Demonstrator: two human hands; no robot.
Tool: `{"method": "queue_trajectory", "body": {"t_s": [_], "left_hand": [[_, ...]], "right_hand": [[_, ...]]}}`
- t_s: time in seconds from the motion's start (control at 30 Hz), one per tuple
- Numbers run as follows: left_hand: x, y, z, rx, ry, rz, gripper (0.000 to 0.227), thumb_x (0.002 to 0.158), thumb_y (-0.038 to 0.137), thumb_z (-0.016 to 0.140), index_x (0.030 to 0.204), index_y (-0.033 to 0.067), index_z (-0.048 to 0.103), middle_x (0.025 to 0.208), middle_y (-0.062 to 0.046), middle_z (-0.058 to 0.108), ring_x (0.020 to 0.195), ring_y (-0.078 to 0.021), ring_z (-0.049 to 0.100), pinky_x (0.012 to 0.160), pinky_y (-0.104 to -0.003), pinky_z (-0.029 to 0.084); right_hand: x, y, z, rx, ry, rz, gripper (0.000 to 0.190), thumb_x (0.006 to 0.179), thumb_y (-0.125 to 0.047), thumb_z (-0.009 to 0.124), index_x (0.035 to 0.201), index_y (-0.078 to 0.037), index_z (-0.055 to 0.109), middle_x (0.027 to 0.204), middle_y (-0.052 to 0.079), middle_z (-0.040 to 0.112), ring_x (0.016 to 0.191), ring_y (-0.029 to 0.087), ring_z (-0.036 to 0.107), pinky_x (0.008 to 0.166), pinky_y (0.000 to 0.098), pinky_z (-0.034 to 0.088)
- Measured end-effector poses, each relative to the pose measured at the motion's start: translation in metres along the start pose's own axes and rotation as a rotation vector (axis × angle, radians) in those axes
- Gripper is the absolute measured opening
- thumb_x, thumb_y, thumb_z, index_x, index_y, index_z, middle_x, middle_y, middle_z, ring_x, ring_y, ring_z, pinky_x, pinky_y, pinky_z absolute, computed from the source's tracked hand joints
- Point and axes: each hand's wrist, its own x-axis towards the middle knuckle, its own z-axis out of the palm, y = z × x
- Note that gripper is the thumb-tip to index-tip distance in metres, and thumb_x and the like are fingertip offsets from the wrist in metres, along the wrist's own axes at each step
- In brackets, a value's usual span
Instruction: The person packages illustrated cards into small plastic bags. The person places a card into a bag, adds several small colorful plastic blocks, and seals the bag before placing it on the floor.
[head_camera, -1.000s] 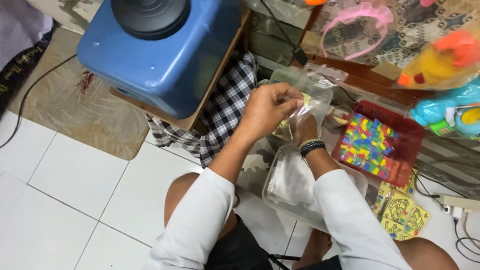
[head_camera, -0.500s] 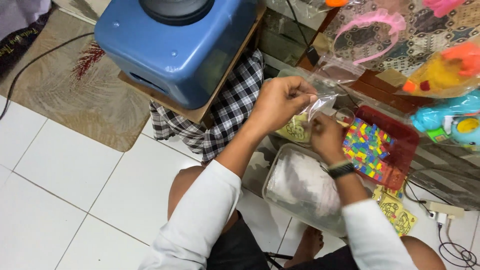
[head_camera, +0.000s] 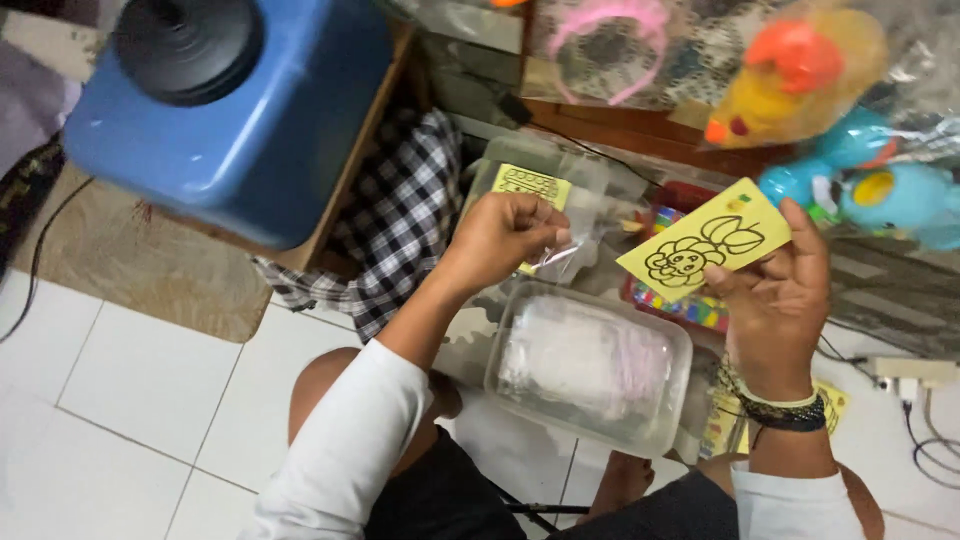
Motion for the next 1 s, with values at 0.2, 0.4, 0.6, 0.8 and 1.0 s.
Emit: {"method": "queue_trajectory", "body": {"t_s": [0.2,0.4,0.6,0.8,1.0], "left_hand": [[-0.009,-0.012,0.038,0.083,-0.159,-0.022,0.004,0.087,0.001,0.076,0.090,-0.0010,0.077,0.069,-0.003,0.071,0.057,-0.0068,0.059,0.053,-0.020,0.048],[-0.017,-0.006,0.052,0.077,-0.216,-0.069,0.009,0.088,0.002,0.075,0.094,-0.0043,0.075,0.072,-0.007,0.076,0.060,-0.0085,0.067,0.057,-0.020,0.055],[-0.018,-0.016,0.052,0.142,-0.271,-0.012,0.007,0.087,0.003,0.078,0.093,-0.0008,0.076,0.076,-0.003,0.075,0.063,-0.0065,0.064,0.060,-0.020,0.053],[-0.021,-0.016,0.051,0.088,-0.289,-0.005,0.009,0.089,0.001,0.076,0.097,-0.0016,0.076,0.076,-0.004,0.075,0.061,-0.0073,0.063,0.057,-0.021,0.051],[-0.020,-0.011,0.046,-0.060,-0.293,-0.118,0.019,0.091,0.003,0.070,0.108,-0.0053,0.072,0.094,-0.017,0.079,0.090,-0.0236,0.080,0.073,-0.030,0.067]], "right_hand": [[0.002,0.014,-0.020,0.216,0.205,-0.104,0.045,0.103,0.008,0.058,0.145,-0.004,0.047,0.124,0.006,0.065,0.105,0.007,0.063,0.101,0.0185,0.054],[-0.002,0.010,-0.012,0.176,0.285,-0.083,0.023,0.102,0.004,0.066,0.123,-0.001,0.060,0.112,0.008,0.069,0.089,0.006,0.063,0.082,0.0177,0.053],[-0.004,0.014,-0.010,0.215,0.285,-0.078,0.019,0.104,0.002,0.065,0.121,-0.002,0.057,0.106,0.007,0.069,0.088,0.006,0.063,0.085,0.0181,0.054],[-0.003,0.010,-0.005,0.196,0.186,-0.041,0.020,0.103,0.001,0.066,0.121,-0.002,0.058,0.107,0.006,0.068,0.088,0.005,0.062,0.085,0.0173,0.053],[0.000,0.009,-0.006,0.064,0.148,-0.073,0.031,0.103,0.007,0.063,0.132,0.001,0.052,0.121,0.012,0.065,0.097,0.011,0.062,0.090,0.0205,0.053]]}}
